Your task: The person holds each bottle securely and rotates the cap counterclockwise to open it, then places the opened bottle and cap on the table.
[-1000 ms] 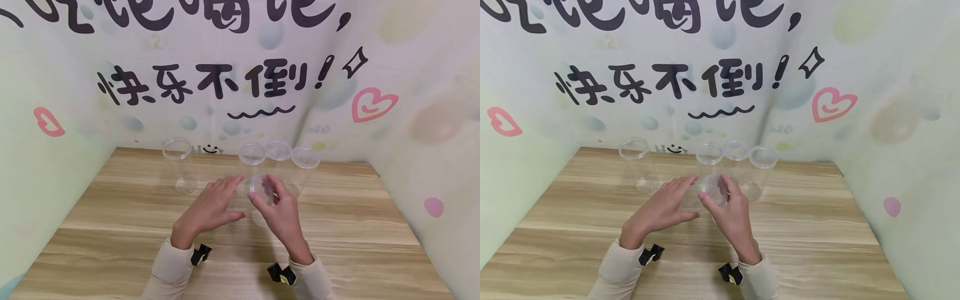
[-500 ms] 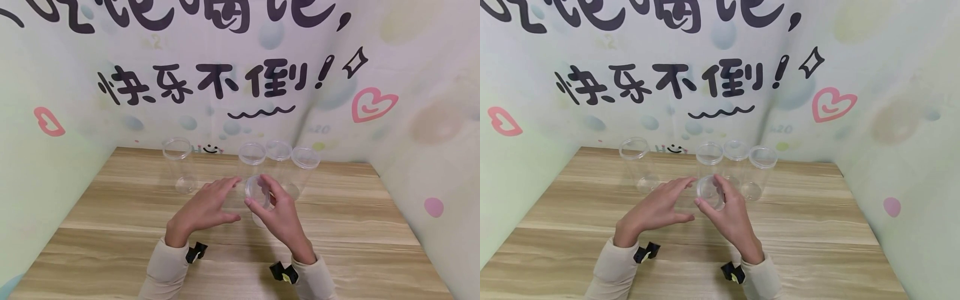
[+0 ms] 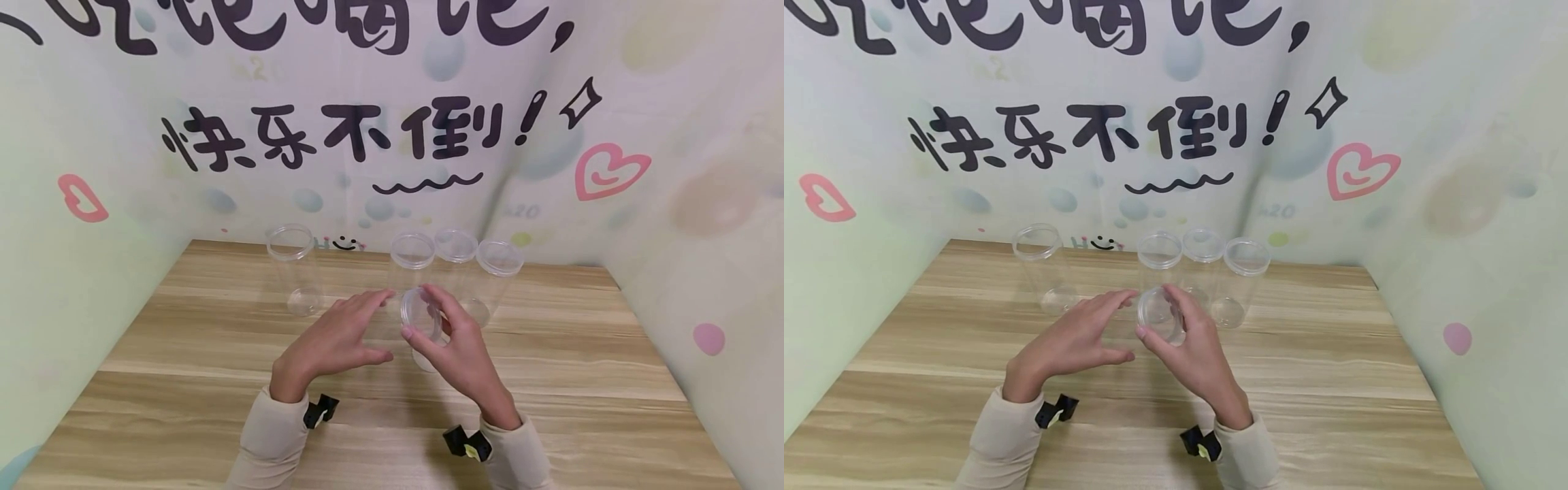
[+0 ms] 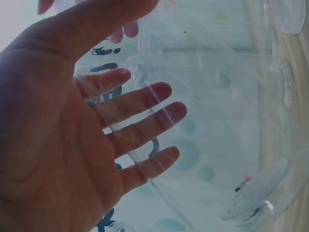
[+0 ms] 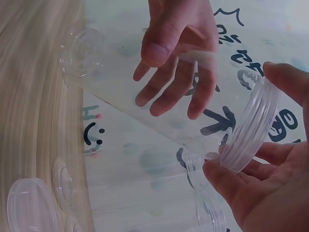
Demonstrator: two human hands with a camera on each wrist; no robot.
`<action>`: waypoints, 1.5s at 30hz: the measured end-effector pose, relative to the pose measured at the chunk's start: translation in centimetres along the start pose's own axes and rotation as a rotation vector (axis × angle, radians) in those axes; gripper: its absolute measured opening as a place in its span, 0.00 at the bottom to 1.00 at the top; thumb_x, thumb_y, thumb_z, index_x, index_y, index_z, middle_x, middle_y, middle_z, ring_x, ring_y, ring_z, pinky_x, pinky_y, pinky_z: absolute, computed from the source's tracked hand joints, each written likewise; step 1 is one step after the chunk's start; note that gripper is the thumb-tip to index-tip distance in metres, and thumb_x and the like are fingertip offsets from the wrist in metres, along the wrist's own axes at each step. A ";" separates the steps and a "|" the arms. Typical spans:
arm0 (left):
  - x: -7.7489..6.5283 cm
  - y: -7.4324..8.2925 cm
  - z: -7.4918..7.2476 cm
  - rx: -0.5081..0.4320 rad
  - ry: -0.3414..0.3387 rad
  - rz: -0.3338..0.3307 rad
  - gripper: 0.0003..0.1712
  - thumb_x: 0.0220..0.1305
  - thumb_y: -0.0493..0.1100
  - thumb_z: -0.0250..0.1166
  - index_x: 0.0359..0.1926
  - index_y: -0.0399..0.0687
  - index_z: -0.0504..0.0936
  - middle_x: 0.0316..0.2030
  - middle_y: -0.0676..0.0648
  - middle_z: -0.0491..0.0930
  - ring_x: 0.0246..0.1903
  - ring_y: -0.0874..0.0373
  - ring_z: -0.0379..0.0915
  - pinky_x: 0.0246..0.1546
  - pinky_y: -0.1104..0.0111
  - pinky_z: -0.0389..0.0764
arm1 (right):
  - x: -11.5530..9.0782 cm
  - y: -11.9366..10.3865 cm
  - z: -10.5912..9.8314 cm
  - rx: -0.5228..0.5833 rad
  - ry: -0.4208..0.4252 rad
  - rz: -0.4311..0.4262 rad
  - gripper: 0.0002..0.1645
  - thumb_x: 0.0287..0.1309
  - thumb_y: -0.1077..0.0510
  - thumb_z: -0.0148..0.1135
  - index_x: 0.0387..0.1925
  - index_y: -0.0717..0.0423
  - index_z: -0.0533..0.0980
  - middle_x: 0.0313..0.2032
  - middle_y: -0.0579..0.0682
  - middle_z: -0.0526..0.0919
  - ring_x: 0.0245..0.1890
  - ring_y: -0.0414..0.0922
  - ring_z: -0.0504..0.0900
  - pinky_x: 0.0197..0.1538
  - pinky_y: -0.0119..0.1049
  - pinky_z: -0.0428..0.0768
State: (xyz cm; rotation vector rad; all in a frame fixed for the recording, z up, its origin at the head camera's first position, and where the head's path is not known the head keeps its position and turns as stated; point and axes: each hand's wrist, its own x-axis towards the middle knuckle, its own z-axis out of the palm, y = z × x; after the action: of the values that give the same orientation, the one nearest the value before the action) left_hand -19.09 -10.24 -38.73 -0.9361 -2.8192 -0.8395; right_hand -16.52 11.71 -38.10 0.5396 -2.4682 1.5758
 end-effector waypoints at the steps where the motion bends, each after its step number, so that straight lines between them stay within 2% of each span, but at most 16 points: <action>1: 0.0 0.0 0.0 -0.004 0.000 0.003 0.50 0.50 0.54 0.77 0.71 0.46 0.65 0.65 0.47 0.72 0.63 0.53 0.69 0.63 0.49 0.69 | 0.0 0.0 0.0 0.004 -0.007 -0.005 0.41 0.55 0.57 0.73 0.69 0.55 0.66 0.64 0.54 0.74 0.64 0.53 0.73 0.59 0.57 0.76; 5: 0.0 0.0 0.0 -0.013 0.003 0.016 0.50 0.50 0.55 0.77 0.70 0.46 0.65 0.64 0.48 0.73 0.63 0.54 0.70 0.63 0.49 0.70 | 0.1 0.0 -0.2 0.036 -0.035 -0.025 0.42 0.55 0.58 0.72 0.70 0.53 0.65 0.67 0.53 0.70 0.65 0.53 0.71 0.59 0.57 0.76; 9: 0.0 -0.1 0.1 -0.019 0.017 0.020 0.50 0.52 0.56 0.76 0.71 0.46 0.64 0.64 0.47 0.73 0.63 0.53 0.69 0.63 0.50 0.70 | 0.1 0.0 -0.2 0.036 -0.046 -0.049 0.51 0.52 0.59 0.75 0.74 0.48 0.59 0.70 0.51 0.65 0.68 0.53 0.67 0.61 0.59 0.72; 12: 0.0 -0.2 0.3 -0.032 0.036 0.013 0.51 0.52 0.56 0.75 0.72 0.46 0.62 0.63 0.46 0.74 0.63 0.53 0.69 0.63 0.49 0.70 | 0.1 0.1 -0.1 0.012 -0.025 -0.052 0.59 0.47 0.58 0.78 0.75 0.47 0.54 0.72 0.50 0.60 0.71 0.53 0.63 0.64 0.61 0.69; 15: 0.1 -0.1 0.5 -0.068 0.053 0.005 0.52 0.52 0.56 0.76 0.72 0.46 0.61 0.62 0.45 0.74 0.62 0.52 0.70 0.63 0.48 0.70 | 0.1 0.2 0.0 0.024 0.017 -0.037 0.59 0.48 0.58 0.78 0.75 0.51 0.51 0.73 0.51 0.58 0.72 0.55 0.61 0.65 0.60 0.67; 19: 0.3 0.2 0.7 -0.099 0.056 0.006 0.52 0.52 0.55 0.76 0.72 0.45 0.61 0.63 0.45 0.73 0.63 0.52 0.70 0.64 0.48 0.69 | 0.1 0.3 0.0 0.085 0.072 -0.024 0.53 0.54 0.45 0.73 0.71 0.57 0.54 0.69 0.53 0.61 0.68 0.57 0.65 0.62 0.58 0.69; 22: 0.3 0.4 0.7 -0.098 0.047 0.011 0.53 0.52 0.56 0.76 0.73 0.45 0.61 0.65 0.45 0.72 0.64 0.52 0.68 0.65 0.48 0.68 | 0.0 0.4 0.0 0.098 0.096 -0.009 0.51 0.54 0.34 0.69 0.67 0.58 0.57 0.64 0.55 0.66 0.62 0.57 0.70 0.57 0.54 0.71; 24: 0.3 0.5 0.7 -0.091 0.042 0.017 0.53 0.52 0.56 0.76 0.73 0.46 0.60 0.66 0.45 0.71 0.65 0.52 0.67 0.65 0.48 0.68 | -0.1 0.3 -0.1 0.085 0.104 0.012 0.49 0.53 0.37 0.71 0.65 0.58 0.59 0.62 0.56 0.68 0.59 0.57 0.71 0.54 0.52 0.72; 27: 0.4 0.6 0.7 -0.084 0.040 0.028 0.53 0.52 0.56 0.76 0.73 0.46 0.60 0.66 0.44 0.70 0.66 0.52 0.67 0.65 0.48 0.68 | -0.1 0.1 -0.1 0.046 0.109 0.035 0.44 0.51 0.49 0.76 0.62 0.59 0.62 0.59 0.56 0.70 0.56 0.54 0.71 0.54 0.48 0.70; 30: 0.3 0.6 0.7 -0.070 0.039 0.030 0.53 0.53 0.57 0.76 0.73 0.46 0.60 0.67 0.45 0.70 0.66 0.52 0.66 0.65 0.48 0.68 | -0.1 0.0 -0.1 0.013 0.111 0.023 0.44 0.46 0.56 0.78 0.61 0.60 0.63 0.58 0.54 0.70 0.55 0.51 0.70 0.54 0.48 0.69; 36: 0.4 0.7 0.7 -0.062 0.035 0.028 0.52 0.53 0.57 0.75 0.73 0.45 0.60 0.68 0.46 0.69 0.67 0.52 0.65 0.66 0.49 0.67 | 0.0 0.0 -0.1 -0.042 0.101 -0.023 0.46 0.44 0.57 0.80 0.62 0.61 0.64 0.58 0.54 0.70 0.54 0.50 0.70 0.53 0.48 0.71; 45: 0.4 0.6 0.5 -0.052 0.036 0.029 0.52 0.53 0.56 0.76 0.73 0.45 0.61 0.68 0.46 0.69 0.67 0.52 0.66 0.65 0.48 0.68 | 0.0 -0.1 -0.2 -0.066 0.079 -0.031 0.47 0.45 0.57 0.79 0.64 0.60 0.64 0.60 0.55 0.69 0.56 0.51 0.70 0.54 0.50 0.73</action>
State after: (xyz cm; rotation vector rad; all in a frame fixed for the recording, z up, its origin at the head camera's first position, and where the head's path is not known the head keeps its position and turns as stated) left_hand -18.98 -9.34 -38.76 -0.9565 -2.7588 -0.9204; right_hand -16.46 11.88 -37.92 0.4928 -2.4317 1.4699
